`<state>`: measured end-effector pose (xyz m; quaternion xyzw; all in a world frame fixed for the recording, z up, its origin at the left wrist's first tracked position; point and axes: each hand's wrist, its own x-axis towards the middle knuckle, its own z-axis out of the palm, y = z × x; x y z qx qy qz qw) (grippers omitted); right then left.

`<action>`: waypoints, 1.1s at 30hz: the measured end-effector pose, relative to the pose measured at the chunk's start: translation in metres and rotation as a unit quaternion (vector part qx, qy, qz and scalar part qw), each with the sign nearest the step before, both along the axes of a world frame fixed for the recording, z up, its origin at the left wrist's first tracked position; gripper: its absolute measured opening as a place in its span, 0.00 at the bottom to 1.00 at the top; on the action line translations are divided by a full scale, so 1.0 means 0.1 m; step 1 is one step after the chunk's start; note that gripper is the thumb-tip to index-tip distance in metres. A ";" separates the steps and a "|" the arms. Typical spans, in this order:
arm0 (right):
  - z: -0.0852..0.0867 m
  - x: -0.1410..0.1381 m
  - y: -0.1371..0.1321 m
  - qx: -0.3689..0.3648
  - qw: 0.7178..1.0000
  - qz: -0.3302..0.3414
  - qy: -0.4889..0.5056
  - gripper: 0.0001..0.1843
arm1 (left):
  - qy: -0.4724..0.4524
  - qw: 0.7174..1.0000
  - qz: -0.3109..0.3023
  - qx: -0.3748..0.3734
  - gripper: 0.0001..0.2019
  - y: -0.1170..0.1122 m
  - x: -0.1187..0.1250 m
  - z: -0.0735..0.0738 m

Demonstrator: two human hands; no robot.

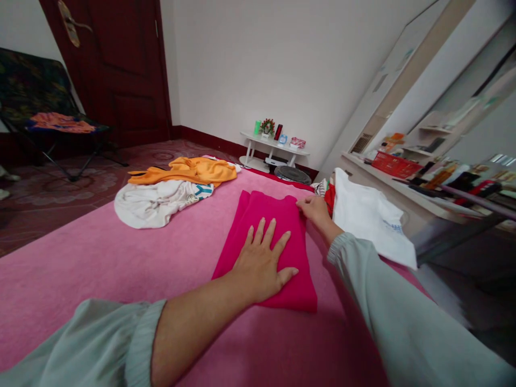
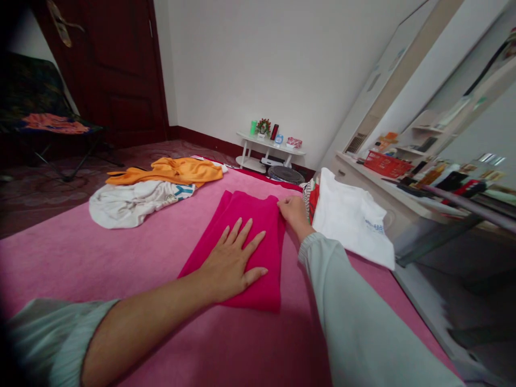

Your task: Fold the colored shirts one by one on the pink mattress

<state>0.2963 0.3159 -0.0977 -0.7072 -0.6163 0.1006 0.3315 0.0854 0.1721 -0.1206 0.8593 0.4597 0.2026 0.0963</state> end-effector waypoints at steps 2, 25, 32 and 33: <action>-0.10 -0.01 -0.03 0.007 0.999 -0.012 -0.043 0.11 | 0.012 1.000 -0.010 -0.013 0.36 0.00 0.00 0.02; 0.43 -0.98 0.12 -0.002 0.936 0.218 -0.276 0.21 | 0.003 0.999 -0.026 -0.035 0.37 -0.03 -0.05 0.07; 0.16 -1.25 0.26 0.007 0.950 0.184 -0.251 0.09 | 0.005 0.999 0.022 -0.042 0.44 -0.02 -0.04 0.08; 0.14 -1.26 0.28 0.009 0.957 0.190 -0.219 0.10 | 0.008 0.999 0.025 -0.041 0.45 -0.02 -0.03 0.07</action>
